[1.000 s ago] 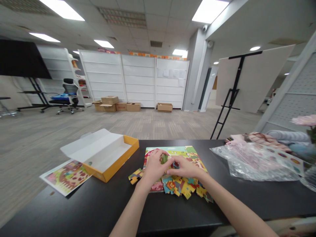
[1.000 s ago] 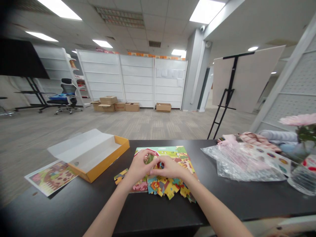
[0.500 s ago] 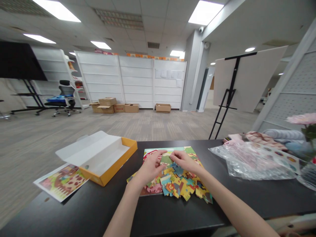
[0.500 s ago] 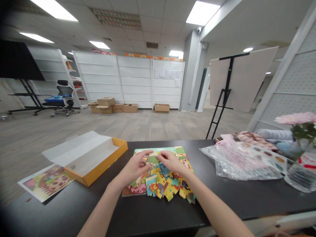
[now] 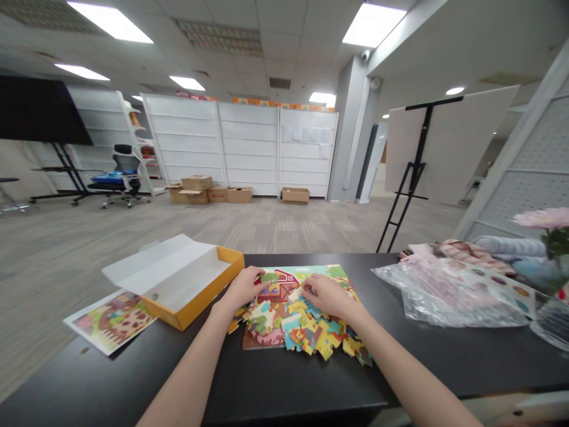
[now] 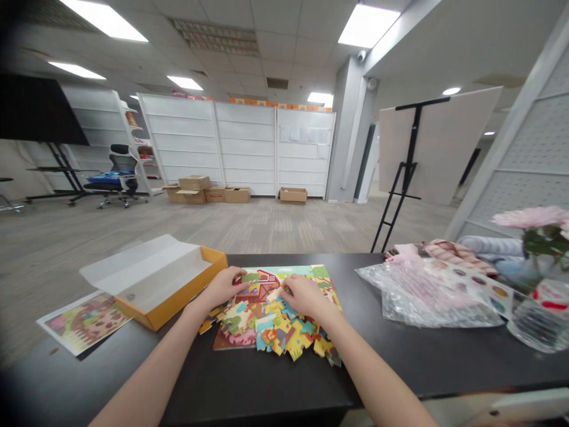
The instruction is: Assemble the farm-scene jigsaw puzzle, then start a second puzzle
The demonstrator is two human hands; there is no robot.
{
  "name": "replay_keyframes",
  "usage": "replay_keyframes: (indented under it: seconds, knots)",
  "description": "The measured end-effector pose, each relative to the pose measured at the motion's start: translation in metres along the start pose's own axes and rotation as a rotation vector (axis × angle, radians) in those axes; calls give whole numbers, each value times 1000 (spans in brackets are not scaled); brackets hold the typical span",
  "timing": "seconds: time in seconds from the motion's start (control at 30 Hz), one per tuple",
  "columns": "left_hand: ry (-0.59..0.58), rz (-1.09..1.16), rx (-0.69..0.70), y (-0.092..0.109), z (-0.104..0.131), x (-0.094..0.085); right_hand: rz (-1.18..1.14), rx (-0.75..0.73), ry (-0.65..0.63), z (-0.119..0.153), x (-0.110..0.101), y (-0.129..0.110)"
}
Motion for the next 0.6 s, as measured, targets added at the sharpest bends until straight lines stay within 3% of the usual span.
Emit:
replay_keyframes:
  seconds: [0.27,0.47,0.6]
  knots:
    - [26,-50,-8,-18,0,3,-28,56,41,-6,-9,17]
    - [39,-24,-32,-21,0,8,-49,343,250,-10,-42,93]
    - [42,-10,-44,-22,-1,9,-18,433,307,-7,-41,130]
Point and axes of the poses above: each hand's wrist, its own z-axis away from the middle knuckle, its own x-axis out of the palm, y = z × x, the point moved 6 cm from there along -z, towards the middle knuckle, and after that the axes turned 9 degrees about x, right-handed, at the moved point
